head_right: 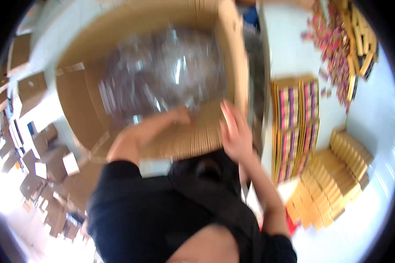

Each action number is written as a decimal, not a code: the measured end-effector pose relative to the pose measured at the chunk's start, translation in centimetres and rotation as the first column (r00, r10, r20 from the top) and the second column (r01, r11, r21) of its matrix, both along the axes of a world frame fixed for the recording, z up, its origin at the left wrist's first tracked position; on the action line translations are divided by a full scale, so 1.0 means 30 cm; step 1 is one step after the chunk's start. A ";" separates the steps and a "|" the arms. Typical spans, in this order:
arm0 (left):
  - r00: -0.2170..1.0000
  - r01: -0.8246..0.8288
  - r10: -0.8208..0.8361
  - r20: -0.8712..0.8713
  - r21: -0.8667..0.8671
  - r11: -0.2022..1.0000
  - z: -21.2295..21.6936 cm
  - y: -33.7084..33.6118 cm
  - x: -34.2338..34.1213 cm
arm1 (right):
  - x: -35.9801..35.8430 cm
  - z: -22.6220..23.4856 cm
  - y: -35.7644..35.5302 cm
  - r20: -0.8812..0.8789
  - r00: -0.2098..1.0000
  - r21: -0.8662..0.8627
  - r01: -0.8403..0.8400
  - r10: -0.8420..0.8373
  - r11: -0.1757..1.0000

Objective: The person places small rectangular items into the compartments of a multi-sectioned tray. They pick up the items from a pile on the table and arrange them into the tray slots. The person then stacks the filled trays and places them into a cardboard box.

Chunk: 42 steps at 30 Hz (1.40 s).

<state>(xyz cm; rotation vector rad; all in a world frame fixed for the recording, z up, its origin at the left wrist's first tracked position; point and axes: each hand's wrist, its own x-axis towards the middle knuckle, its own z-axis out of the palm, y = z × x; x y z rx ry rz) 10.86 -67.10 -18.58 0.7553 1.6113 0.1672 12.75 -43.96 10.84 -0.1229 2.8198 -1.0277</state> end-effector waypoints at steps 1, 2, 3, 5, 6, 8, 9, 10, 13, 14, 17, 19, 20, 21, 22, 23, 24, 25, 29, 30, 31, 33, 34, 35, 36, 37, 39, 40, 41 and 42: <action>0.986 -0.155 0.154 -0.057 -0.016 0.988 0.067 0.009 -0.005 | -0.082 -0.018 -0.031 -0.026 0.995 0.083 -0.098 0.100 0.992; 0.940 -0.321 0.316 -0.126 -0.024 0.947 0.154 -0.003 -0.020 | -0.144 -0.094 -0.053 -0.044 0.975 0.195 -0.204 0.216 0.959; 0.945 -0.282 0.287 -0.155 0.050 0.958 0.153 -0.032 0.038 | -0.209 -0.167 -0.080 0.012 0.951 0.291 -0.298 0.308 0.909; 0.937 -0.184 0.235 -0.260 0.206 0.961 0.114 -0.066 0.040 | -0.349 -0.372 -0.127 0.346 0.859 0.425 -0.501 0.376 0.754; 0.936 -0.092 0.162 -0.312 0.228 0.969 0.139 -0.069 0.027 | -0.388 -0.489 -0.125 0.443 0.826 0.457 -0.543 0.349 0.705; 0.929 -0.046 0.153 -0.337 0.306 0.951 0.056 -0.137 0.018 | -0.424 -0.675 -0.147 0.632 0.721 0.473 -0.648 0.283 0.597; 0.926 -0.021 0.146 -0.348 0.338 0.941 0.025 -0.179 0.020 | -0.422 -0.746 -0.145 0.719 0.658 0.466 -0.696 0.225 0.547; 0.878 0.016 0.174 -0.446 0.391 0.920 0.014 -0.203 0.019 | -0.383 -0.833 -0.119 0.615 0.738 0.523 -0.646 0.278 0.556; 0.779 0.071 0.229 -0.584 0.444 0.893 -0.001 -0.182 0.020 | -0.316 -1.006 -0.026 0.490 0.812 0.526 -0.566 0.318 0.635; 0.799 0.023 0.220 -0.559 0.394 0.919 -0.009 -0.160 0.016 | -0.342 -1.030 -0.009 0.588 0.756 0.430 -0.594 0.288 0.680; 0.829 -0.114 0.294 -0.476 0.372 0.921 -0.055 -0.166 -0.023 | -0.398 -0.992 -0.023 0.635 0.719 0.352 -0.595 0.283 0.722; 0.807 -0.212 0.404 -0.431 0.427 0.879 0.000 -0.178 -0.058 | -0.425 -0.911 -0.027 0.627 0.746 0.361 -0.535 0.226 0.764; 0.776 -0.271 0.476 -0.415 0.462 0.845 0.058 -0.185 -0.089 | -0.431 -0.855 -0.025 0.635 0.760 0.340 -0.439 0.142 0.832; 0.733 -0.310 0.540 -0.414 0.503 0.807 0.122 -0.195 -0.159 | -0.470 -0.756 -0.028 0.624 0.780 0.327 -0.321 0.052 0.889; 0.777 -0.255 0.453 -0.438 0.438 0.862 0.133 -0.227 -0.176 | -0.505 -0.675 -0.028 0.622 0.783 0.302 -0.211 -0.024 0.930; 0.781 -0.181 0.391 -0.487 0.422 0.888 0.132 -0.235 -0.224 | -0.549 -0.608 -0.012 0.573 0.819 0.297 -0.192 -0.014 0.936; 0.786 -0.125 0.330 -0.523 0.389 0.913 0.131 -0.245 -0.243 | -0.559 -0.532 -0.002 0.540 0.841 0.277 -0.190 0.011 0.942; 0.803 -0.068 0.260 -0.536 0.353 0.933 0.136 -0.251 -0.211 | -0.554 -0.428 0.034 0.485 0.869 0.135 -0.187 0.100 0.973; 0.814 -0.300 0.346 -0.466 0.172 0.938 0.091 -0.025 -0.053 | -0.357 0.121 0.146 0.492 0.857 -0.303 0.001 0.155 0.953; 0.795 -0.307 0.348 -0.497 0.165 0.937 0.098 0.068 -0.034 | -0.251 0.173 0.221 0.474 0.865 -0.435 0.068 0.164 0.898; 0.777 -0.323 0.348 -0.525 0.143 0.936 0.145 0.143 0.006 | -0.140 0.223 0.300 0.586 0.796 -0.461 0.174 0.152 0.870; 0.762 -0.316 0.333 -0.556 0.130 0.940 0.145 0.193 0.079 | 0.076 0.282 0.434 0.792 0.599 -0.338 0.272 0.117 0.901; 0.763 -0.282 0.315 -0.564 0.149 0.948 0.086 0.209 0.095 | 0.226 0.281 0.492 0.895 0.432 -0.367 0.574 0.111 0.732; 0.753 -0.262 0.311 -0.580 0.169 0.950 0.026 0.219 0.097 | 0.360 0.268 0.525 0.950 0.262 -0.312 0.805 0.168 0.504; 0.791 -0.165 0.203 -0.577 0.118 0.979 -0.010 0.241 0.074 | 0.496 0.271 0.523 0.950 0.234 -0.296 0.886 0.208 0.356; 0.808 -0.094 0.109 -0.580 0.056 0.994 -0.039 0.236 0.055 | 0.585 0.275 0.514 0.938 0.217 -0.281 0.933 0.271 0.224; 0.819 -0.016 -0.017 -0.574 -0.053 0.998 -0.041 0.224 0.042 | 0.676 0.302 0.446 0.944 0.206 -0.286 0.900 0.258 0.329; 0.819 0.025 -0.072 -0.569 -0.090 0.996 -0.006 0.244 0.008 | 0.696 0.301 0.386 0.908 0.278 -0.385 0.851 0.314 0.359; 0.816 0.064 -0.126 -0.564 -0.128 0.990 0.020 0.257 -0.015 | 0.691 0.309 0.345 0.840 0.299 -0.424 0.882 0.453 0.206; 0.853 -0.038 -0.034 -0.520 -0.128 0.991 0.034 0.252 -0.032 | 0.727 0.316 0.322 0.842 0.293 -0.422 0.880 0.452 0.217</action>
